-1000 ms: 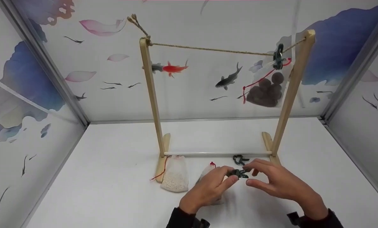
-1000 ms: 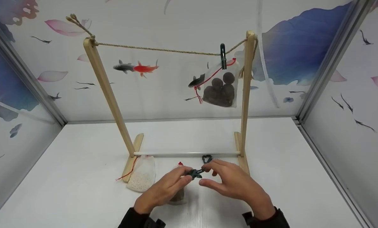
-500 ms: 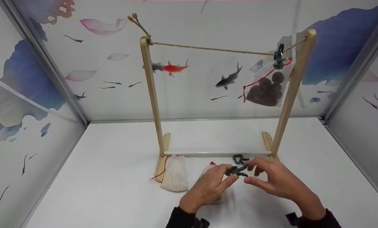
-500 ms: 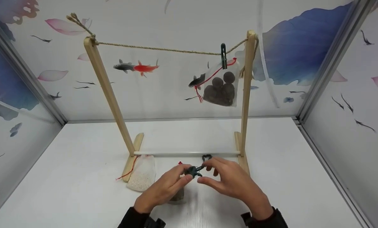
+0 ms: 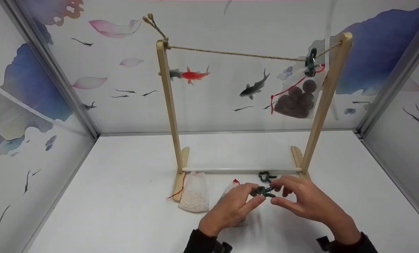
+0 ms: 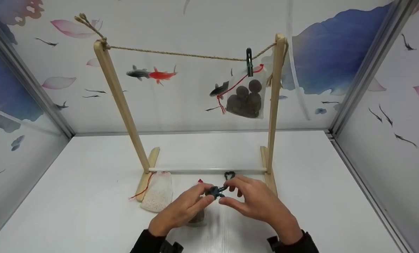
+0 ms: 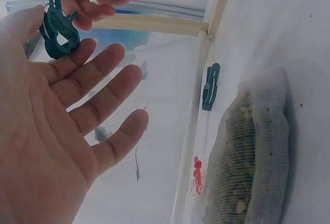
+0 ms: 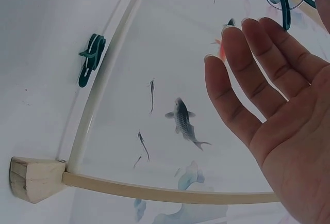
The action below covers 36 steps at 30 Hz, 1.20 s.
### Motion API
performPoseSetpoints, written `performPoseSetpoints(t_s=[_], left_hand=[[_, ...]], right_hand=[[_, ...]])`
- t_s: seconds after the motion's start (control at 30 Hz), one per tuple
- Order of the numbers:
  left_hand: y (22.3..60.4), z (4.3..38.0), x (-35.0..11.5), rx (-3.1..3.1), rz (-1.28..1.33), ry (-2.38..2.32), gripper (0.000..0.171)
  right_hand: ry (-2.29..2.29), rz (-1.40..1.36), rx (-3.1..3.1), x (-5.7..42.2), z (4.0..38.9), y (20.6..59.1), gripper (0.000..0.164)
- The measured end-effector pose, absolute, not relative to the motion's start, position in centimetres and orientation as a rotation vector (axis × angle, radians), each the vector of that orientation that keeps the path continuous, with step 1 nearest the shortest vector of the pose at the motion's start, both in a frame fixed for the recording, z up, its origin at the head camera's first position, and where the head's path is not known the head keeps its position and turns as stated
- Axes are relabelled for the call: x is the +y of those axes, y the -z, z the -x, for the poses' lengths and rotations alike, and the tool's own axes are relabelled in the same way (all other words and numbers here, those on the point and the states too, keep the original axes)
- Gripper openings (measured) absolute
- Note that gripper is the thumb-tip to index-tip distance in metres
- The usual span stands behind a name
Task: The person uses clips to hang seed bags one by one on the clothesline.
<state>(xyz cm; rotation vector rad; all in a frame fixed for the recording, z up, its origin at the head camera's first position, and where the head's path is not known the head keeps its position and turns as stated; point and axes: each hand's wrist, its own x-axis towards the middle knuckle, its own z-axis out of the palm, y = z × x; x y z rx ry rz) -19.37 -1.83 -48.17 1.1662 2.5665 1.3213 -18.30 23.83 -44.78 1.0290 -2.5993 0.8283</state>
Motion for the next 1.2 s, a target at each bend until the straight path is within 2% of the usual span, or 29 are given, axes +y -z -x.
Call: performPoseSetpoints(t_s=[0.37, 0.6, 0.87, 1.1, 1.2], left_hand=[[48.2, 19.4, -1.8, 2.527, -1.167, -1.352, 0.042], [47.6, 19.4, -2.2, 2.644, -1.144, -1.524, 0.041], [48.7, 20.1, -3.1, 3.130, -0.834, -1.491, 0.023], [50.0, 20.3, -3.6, 3.199, -0.439, -1.227, 0.031], [50.6, 20.3, -3.6, 3.192, -0.348, -1.144, 0.027]], right_hand=[[-0.845, -0.979, -2.578, 23.7, 18.0, 44.6, 0.013], [-0.900, -0.884, -2.353, 23.6, 18.1, 44.5, 0.026], [-0.871, -0.857, -2.238, 23.5, 18.3, 44.4, 0.030], [-0.851, -0.836, -2.252, 23.5, 18.3, 44.5, 0.028], [-0.851, -0.838, -2.250, 23.5, 18.4, 44.6, 0.028]])
